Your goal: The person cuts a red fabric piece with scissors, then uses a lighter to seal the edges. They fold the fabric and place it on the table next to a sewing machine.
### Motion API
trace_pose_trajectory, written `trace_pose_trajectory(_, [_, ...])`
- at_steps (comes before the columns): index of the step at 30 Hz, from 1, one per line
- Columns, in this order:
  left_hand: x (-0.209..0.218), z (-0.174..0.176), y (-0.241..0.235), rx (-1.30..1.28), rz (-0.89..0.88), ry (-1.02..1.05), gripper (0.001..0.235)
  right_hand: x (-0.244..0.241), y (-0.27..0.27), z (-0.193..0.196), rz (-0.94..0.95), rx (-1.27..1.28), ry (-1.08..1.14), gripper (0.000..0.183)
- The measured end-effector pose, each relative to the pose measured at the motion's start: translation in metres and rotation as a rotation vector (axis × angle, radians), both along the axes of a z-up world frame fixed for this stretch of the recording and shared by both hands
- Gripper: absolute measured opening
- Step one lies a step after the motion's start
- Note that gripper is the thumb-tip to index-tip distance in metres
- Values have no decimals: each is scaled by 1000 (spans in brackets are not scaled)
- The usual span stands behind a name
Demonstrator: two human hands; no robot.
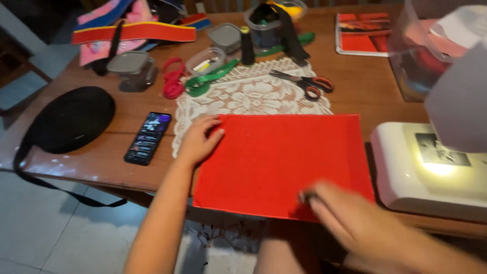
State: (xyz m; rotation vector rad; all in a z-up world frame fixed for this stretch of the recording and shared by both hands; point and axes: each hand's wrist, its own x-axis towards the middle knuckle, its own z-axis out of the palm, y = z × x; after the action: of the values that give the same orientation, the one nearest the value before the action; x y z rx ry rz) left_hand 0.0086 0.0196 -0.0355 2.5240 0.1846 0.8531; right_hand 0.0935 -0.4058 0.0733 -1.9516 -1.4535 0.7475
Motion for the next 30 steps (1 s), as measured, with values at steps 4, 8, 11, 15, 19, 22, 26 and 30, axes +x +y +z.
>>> trace_pose_trajectory(4, [-2,2,-3,-48,19,57,31,54,117,-8,-136,-64,-493,23])
trace_pose_trajectory(8, [-1,-2,3,-69,29,46,29,128,229,-70,-205,-3,-803,17])
trace_pose_trajectory(11, [-2,1,1,-53,30,29,29,151,281,-96,-225,36,-875,18])
trace_pose_trajectory(15, [-3,5,-2,-11,63,71,31,160,318,-114,-288,179,-1063,19])
trace_pose_trajectory(19, [-2,2,2,-7,63,102,34,171,334,-122,-350,238,-1165,23])
trace_pose_trajectory(22, [-3,-4,3,-20,59,113,34,149,321,-105,-390,211,-1110,25])
trace_pose_trajectory(26, [5,-16,12,-31,26,61,30,107,297,-58,-325,228,-981,22])
trace_pose_trajectory(30, [6,-15,17,-40,-50,77,29,26,218,-19,-279,455,-1138,4])
